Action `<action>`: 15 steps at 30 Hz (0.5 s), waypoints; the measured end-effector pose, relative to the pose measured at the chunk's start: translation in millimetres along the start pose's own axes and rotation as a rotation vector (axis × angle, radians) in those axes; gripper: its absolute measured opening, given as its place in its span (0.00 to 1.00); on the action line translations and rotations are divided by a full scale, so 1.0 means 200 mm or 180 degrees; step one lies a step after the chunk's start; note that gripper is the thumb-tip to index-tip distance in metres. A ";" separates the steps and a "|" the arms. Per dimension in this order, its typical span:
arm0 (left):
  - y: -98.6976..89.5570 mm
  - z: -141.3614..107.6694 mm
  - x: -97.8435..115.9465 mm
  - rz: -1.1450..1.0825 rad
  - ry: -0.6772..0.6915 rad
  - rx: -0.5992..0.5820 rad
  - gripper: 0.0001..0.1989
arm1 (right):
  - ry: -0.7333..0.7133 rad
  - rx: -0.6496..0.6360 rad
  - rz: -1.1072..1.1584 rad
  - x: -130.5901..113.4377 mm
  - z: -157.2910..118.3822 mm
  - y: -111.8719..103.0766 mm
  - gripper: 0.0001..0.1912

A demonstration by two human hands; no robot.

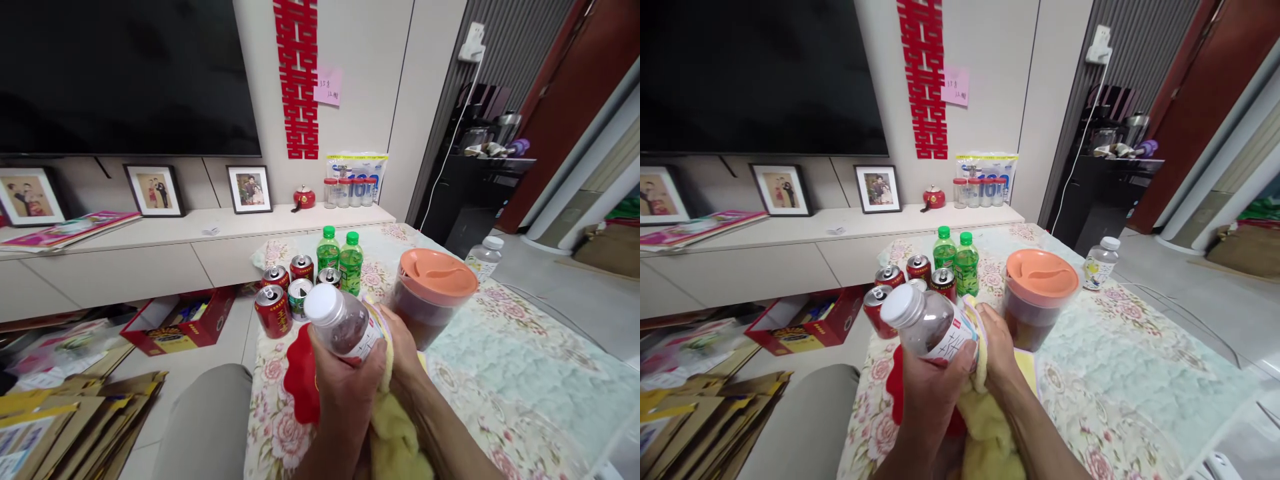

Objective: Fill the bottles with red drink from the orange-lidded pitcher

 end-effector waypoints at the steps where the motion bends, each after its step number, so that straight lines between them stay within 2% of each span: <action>1: -0.01 0.00 0.00 0.0010 -0.0044 -0.0089 0.35 | 0.0052 -0.0078 0.0018 -0.01 0.00 -0.01 0.21; 4: -0.04 -0.03 0.02 0.0038 -0.0091 -0.0404 0.34 | 0.0104 -0.0230 -0.0040 -0.04 -0.01 -0.05 0.23; 7: -0.07 -0.08 0.03 -0.0106 -0.0170 -0.0541 0.32 | -0.0011 -0.0109 -0.0135 -0.07 -0.03 -0.12 0.25; 9: -0.10 -0.09 0.03 -0.0161 -0.0247 -0.0445 0.35 | -0.0010 -0.0101 -0.0088 -0.10 -0.06 -0.18 0.24; 12: -0.15 -0.08 0.03 -0.0016 -0.0288 -0.0258 0.40 | 0.0043 -0.0368 0.0186 -0.13 -0.15 -0.25 0.24; 15: -0.18 -0.07 0.02 0.0110 -0.0288 -0.0244 0.39 | -0.0160 -0.0525 0.0749 -0.13 -0.19 -0.25 0.25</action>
Point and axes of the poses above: each hand's wrist, its own z-axis towards the middle knuckle, its own y-axis out of the palm, x = y × z, the point moved 2 cm from there along z, towards the middle knuckle, and after that the axes turned 13 degrees about -x, right-handed, at the moved point
